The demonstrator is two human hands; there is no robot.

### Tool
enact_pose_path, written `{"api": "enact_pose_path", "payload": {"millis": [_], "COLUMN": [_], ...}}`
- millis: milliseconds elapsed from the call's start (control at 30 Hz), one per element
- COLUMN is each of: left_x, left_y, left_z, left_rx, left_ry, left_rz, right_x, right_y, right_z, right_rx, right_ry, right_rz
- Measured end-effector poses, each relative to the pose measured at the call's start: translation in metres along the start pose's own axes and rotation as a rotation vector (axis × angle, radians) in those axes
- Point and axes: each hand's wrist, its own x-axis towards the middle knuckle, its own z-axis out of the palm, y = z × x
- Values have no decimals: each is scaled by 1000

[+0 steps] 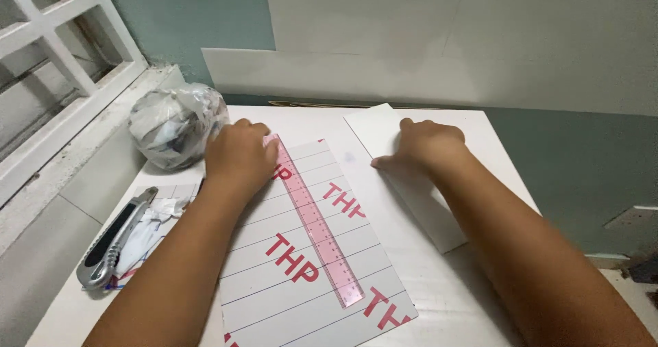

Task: Measuring and cutting a strip of vinyl with a utility knife and ruler, then peeling the backing and applying it to a surface.

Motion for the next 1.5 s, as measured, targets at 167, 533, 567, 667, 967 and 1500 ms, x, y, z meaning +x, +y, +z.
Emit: {"api": "enact_pose_path", "payload": {"millis": [167, 533, 567, 667, 967, 1500], "left_x": [-3, -38, -47, -78, -149, -154], "left_y": [14, 34, 31, 3, -78, -51], "left_z": [-23, -71, -85, -114, -132, -123], "left_rx": [-66, -105, -65, 59, 88, 162], "left_ry": [164, 27, -14, -59, -252, -393], "left_rz": [120, 82, -17, -238, -669, -445], "right_x": [-11, -57, -60, -77, -71, -68], "right_y": [-8, -57, -60, -70, -72, -78], "right_z": [-8, -22, -19, -18, -14, -2], "right_rx": [-34, 6, 9, 45, 79, 27], "right_ry": [-15, 45, 15, -44, -77, -96], "right_rz": [-20, -199, -233, -297, -321, -331]}}
